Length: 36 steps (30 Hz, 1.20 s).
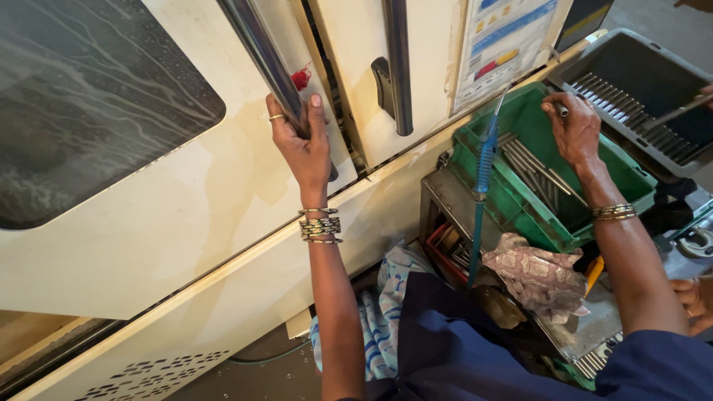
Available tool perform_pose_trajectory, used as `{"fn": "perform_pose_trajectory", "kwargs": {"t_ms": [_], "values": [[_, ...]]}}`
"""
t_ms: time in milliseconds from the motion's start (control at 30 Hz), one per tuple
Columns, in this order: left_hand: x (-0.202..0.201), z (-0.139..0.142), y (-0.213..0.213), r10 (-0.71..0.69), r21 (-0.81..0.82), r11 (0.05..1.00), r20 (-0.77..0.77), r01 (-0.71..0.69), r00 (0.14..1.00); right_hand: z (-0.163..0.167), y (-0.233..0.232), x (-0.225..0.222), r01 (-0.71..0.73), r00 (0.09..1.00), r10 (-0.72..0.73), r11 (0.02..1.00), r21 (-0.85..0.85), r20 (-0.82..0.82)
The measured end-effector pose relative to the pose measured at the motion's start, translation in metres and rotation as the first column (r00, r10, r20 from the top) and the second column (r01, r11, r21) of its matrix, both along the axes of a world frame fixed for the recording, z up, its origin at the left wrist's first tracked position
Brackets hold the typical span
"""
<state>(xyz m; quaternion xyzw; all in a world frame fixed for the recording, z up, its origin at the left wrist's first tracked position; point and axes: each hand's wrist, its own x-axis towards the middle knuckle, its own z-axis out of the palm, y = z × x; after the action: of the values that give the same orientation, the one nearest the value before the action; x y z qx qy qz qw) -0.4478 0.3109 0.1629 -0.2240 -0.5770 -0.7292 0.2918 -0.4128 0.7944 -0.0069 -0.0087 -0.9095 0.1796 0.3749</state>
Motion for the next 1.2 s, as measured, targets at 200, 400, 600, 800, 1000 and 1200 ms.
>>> {"fn": "perform_pose_trajectory", "kwargs": {"t_ms": [200,400,600,800,1000,1200], "values": [[0.0015,0.0018,0.0006,0.013,-0.021,1.000,0.002,-0.013,1.000,0.0005,0.0000,0.0020,0.025,0.999,-0.025,1.000,0.003,0.031],[0.0019,0.0023,0.0008,0.024,-0.033,0.999,-0.004,-0.024,1.000,-0.0007,0.0006,0.0034,-0.006,0.999,0.007,0.999,0.035,-0.040],[0.0019,0.0023,0.0006,0.037,-0.030,0.999,0.002,-0.037,0.999,0.0013,0.0006,0.0026,0.011,1.000,-0.011,1.000,0.022,0.004],[0.0024,0.0031,0.0001,0.026,-0.031,0.999,0.009,-0.026,1.000,0.0075,-0.0033,0.0053,-0.001,1.000,0.001,1.000,0.006,-0.010],[0.0022,0.0037,0.0006,0.018,-0.026,1.000,0.002,-0.018,1.000,0.0089,-0.0019,0.0058,-0.003,1.000,0.003,1.000,0.022,-0.017],[0.0023,0.0036,0.0023,0.012,-0.020,1.000,-0.016,-0.012,1.000,0.0047,0.0039,0.0034,0.005,1.000,-0.005,1.000,0.002,0.007]]}}
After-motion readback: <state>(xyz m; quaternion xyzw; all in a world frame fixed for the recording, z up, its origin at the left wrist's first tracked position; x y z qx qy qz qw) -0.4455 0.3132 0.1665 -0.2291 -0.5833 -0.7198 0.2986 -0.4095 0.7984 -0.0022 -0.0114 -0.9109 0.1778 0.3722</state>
